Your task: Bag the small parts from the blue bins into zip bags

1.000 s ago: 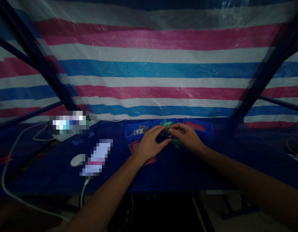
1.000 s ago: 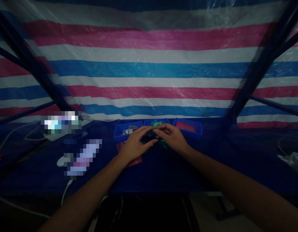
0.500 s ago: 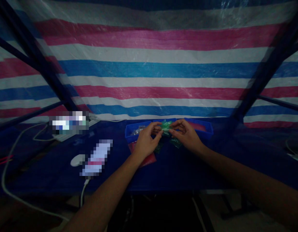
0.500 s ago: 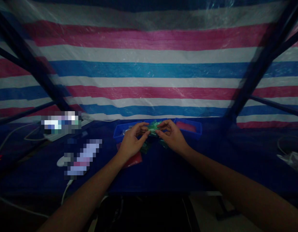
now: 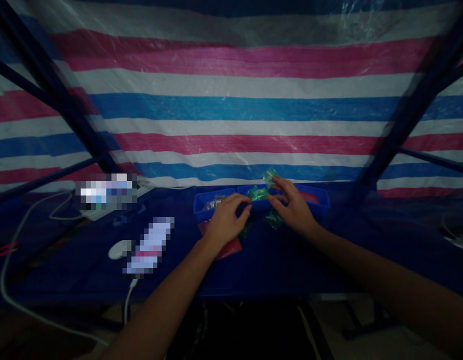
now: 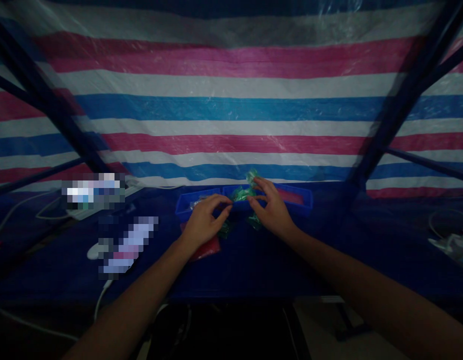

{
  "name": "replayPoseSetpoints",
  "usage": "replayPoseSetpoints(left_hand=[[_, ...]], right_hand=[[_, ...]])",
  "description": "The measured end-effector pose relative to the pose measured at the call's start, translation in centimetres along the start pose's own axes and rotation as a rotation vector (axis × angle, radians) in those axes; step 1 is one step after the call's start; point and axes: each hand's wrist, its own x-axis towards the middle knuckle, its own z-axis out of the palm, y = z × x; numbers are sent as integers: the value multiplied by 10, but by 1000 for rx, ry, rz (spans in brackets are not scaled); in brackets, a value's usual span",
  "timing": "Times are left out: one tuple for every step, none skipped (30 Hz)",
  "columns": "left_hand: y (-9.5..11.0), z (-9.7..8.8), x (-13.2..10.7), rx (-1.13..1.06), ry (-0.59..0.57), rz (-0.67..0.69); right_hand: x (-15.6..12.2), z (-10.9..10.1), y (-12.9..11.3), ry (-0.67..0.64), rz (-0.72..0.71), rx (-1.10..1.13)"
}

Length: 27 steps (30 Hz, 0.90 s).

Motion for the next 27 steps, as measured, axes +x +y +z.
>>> replayPoseSetpoints(left_hand=[[0,0,-1,9,-52,33],[0,2,-2,11,-103,62],[0,3,-3,12,-149,88],[-1,5,-4,17,-190,109],[-1,6,-5,28,-226,126],[-2,7,-6,43,-255,137],[-3,9,-8,61,-277,143],[-3,9,-9,83,-293,143],[-4,9,-10,105,-308,139],[-5,9,-10,126,-319,132],[-6,8,-11,146,-328,123],[-7,8,-11,163,-337,115],[-8,7,-11,177,-345,107],[-9,6,-11,188,-353,99],[-10,6,-11,196,-358,93],[-10,6,-11,202,-365,88],[-11,6,-10,204,-373,85],[-11,6,-10,205,-382,82],[-11,6,-9,205,-390,79],[-10,6,-9,205,-397,76],[-10,6,-8,205,-399,73],[-9,6,-8,206,-395,71],[-8,6,-9,207,-389,69],[-7,6,-9,206,-382,68],[-6,5,-9,203,-378,68],[-5,5,-10,196,-379,68],[-5,4,-10,186,-386,71]], right_hand=[[1,-1,0,4,-43,-78],[1,-2,0,2,-80,-159],[1,-2,-1,-3,-110,-236],[1,-3,0,-11,-134,-306],[0,-2,1,-26,-153,-365],[0,-2,2,-47,-167,-414],[-1,-1,4,-76,-176,-457],[-2,-1,7,-117,-179,-498],[-4,0,10,-161,-180,-537],[-5,1,12,-205,-177,-572],[-6,1,14,-240,-174,-601],[-6,1,16,-261,-172,-620],[-7,1,17,-268,-173,-630],[-7,1,17,-260,-177,-632],[-7,1,16,-245,-183,-629],[-7,1,15,-229,-190,-620],[-7,1,13,-214,-198,-608],[-6,1,10,-202,-208,-593],[-6,1,8,-193,-221,-576],[-6,1,5,-187,-235,-556],[-6,1,3,-181,-252,-536],[-6,1,0,-172,-271,-516],[-5,1,-3,-163,-290,-497],[-5,1,-5,-156,-307,-481],[-5,1,-8,-148,-322,-466],[-5,1,-10,-144,-335,-452],[-5,1,-12,-144,-344,-438]])
